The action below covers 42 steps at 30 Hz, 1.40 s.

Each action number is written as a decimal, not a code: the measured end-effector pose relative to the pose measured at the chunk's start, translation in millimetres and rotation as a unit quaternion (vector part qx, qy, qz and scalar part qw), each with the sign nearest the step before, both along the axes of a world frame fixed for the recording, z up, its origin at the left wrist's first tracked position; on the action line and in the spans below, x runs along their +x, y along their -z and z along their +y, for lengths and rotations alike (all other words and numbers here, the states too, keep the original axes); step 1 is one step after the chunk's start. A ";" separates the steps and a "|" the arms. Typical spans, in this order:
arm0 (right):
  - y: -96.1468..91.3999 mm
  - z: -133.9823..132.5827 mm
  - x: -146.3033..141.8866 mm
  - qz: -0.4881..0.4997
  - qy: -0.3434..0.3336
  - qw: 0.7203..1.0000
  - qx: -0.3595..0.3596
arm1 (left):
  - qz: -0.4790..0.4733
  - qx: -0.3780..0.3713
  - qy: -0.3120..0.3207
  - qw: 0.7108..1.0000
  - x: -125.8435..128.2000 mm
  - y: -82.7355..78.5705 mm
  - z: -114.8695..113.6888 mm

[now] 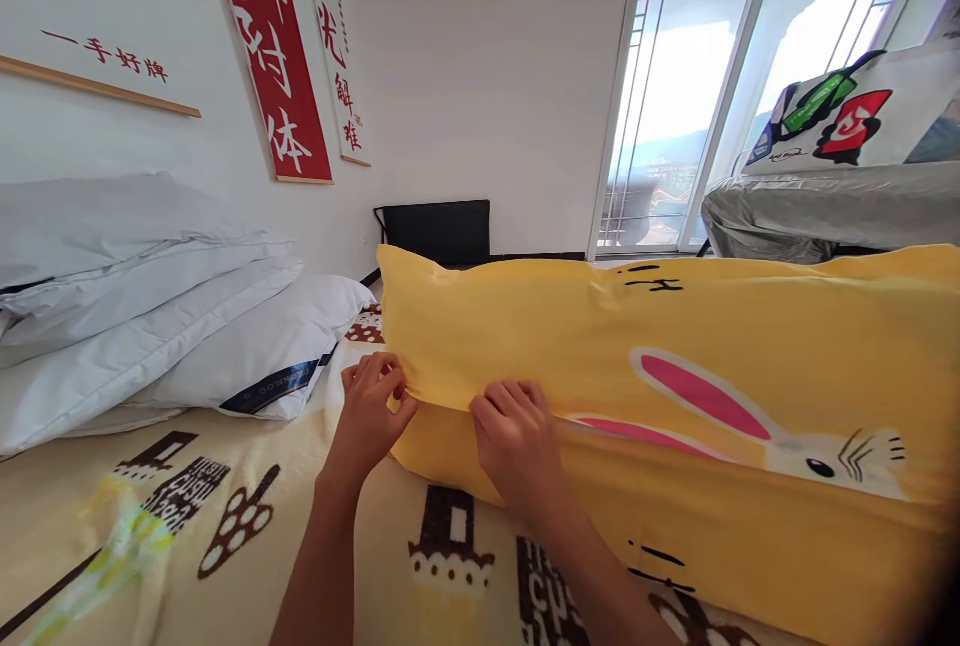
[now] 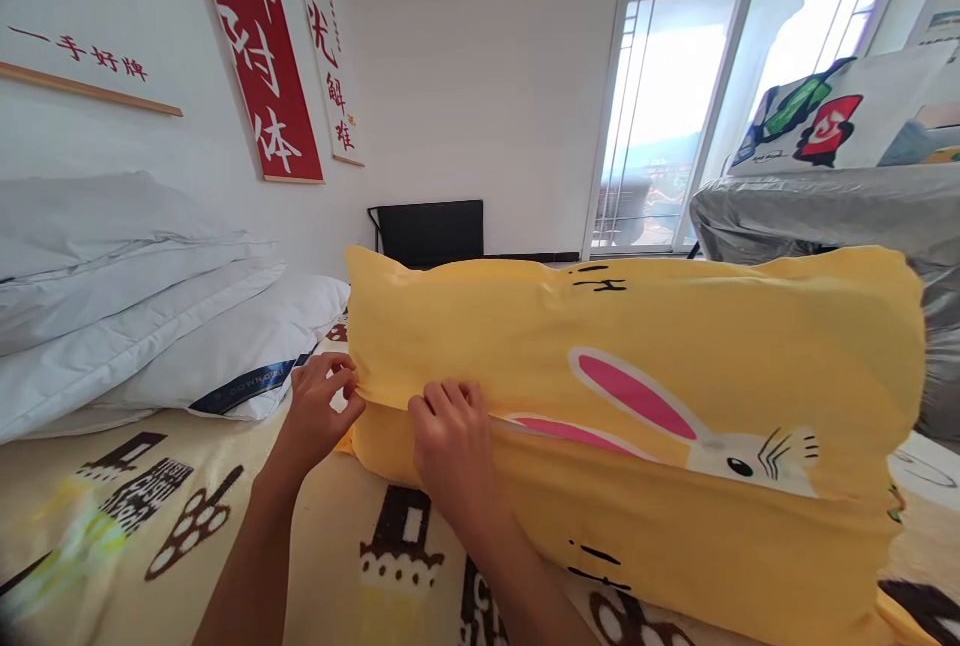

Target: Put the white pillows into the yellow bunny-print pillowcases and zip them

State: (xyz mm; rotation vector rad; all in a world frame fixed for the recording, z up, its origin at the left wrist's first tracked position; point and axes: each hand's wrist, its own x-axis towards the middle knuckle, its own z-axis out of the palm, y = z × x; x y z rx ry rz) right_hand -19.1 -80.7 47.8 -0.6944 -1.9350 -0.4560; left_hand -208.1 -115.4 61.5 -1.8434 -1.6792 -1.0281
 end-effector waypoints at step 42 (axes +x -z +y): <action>37.9 17.3 263.2 -0.003 0.286 0.927 0.243 | 0.047 0.174 0.141 0.973 38.8 37.3 32.9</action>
